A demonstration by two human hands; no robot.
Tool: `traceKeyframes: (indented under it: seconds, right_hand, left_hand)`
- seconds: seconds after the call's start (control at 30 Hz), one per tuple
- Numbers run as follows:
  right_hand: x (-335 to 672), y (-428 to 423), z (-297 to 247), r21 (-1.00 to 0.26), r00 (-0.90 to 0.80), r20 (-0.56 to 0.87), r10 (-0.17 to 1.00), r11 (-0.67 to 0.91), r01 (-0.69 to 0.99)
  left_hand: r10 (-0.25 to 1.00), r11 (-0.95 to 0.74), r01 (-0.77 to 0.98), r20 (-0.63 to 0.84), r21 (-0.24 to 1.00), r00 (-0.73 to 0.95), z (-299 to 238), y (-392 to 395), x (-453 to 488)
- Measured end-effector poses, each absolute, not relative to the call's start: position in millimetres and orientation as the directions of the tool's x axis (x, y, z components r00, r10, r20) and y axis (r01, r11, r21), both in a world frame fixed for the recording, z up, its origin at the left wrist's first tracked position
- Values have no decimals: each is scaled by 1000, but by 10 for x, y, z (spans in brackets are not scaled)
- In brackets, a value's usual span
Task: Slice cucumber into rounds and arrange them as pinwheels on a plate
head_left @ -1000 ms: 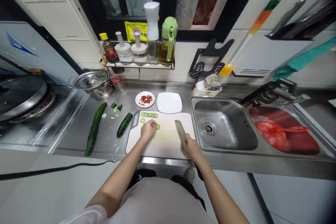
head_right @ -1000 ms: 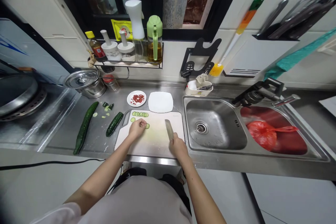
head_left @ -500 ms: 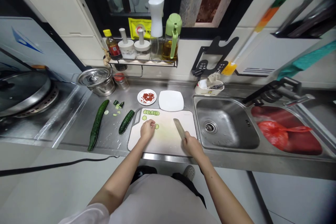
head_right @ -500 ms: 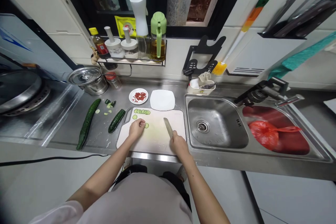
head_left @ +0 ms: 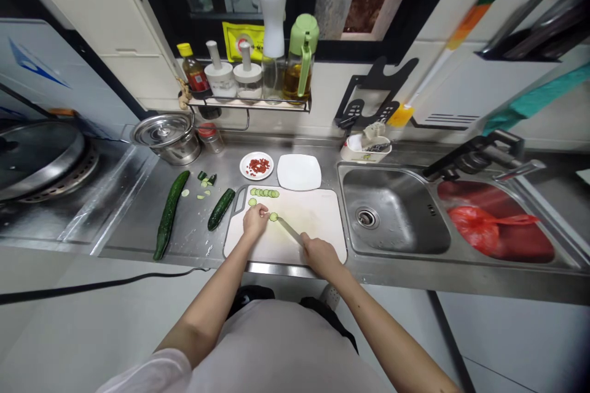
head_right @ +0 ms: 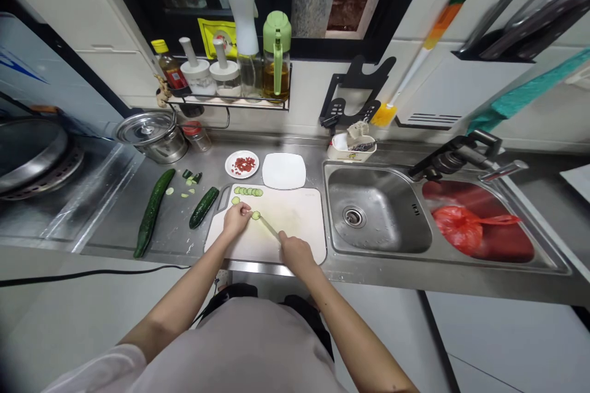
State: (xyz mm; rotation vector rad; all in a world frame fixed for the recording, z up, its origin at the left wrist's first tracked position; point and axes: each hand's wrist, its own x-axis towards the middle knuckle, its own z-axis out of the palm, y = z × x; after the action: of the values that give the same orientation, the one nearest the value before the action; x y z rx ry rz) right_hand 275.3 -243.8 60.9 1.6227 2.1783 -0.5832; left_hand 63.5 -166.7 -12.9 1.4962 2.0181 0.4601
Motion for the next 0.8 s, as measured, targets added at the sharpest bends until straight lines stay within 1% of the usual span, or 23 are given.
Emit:
traceKeyframes:
  seconds: [0.53,0.8]
  right_hand:
    - [2669,-2387,697,-92,-283,-540,793,278,956]
    - [2650,-2354,711,-74,-310,-545,779,324,943]
  left_hand:
    - [951,300,759,-242,578,-191,-153,-1653,624]
    - [948,304,758,-259,577,-183,-136,-1645,620]
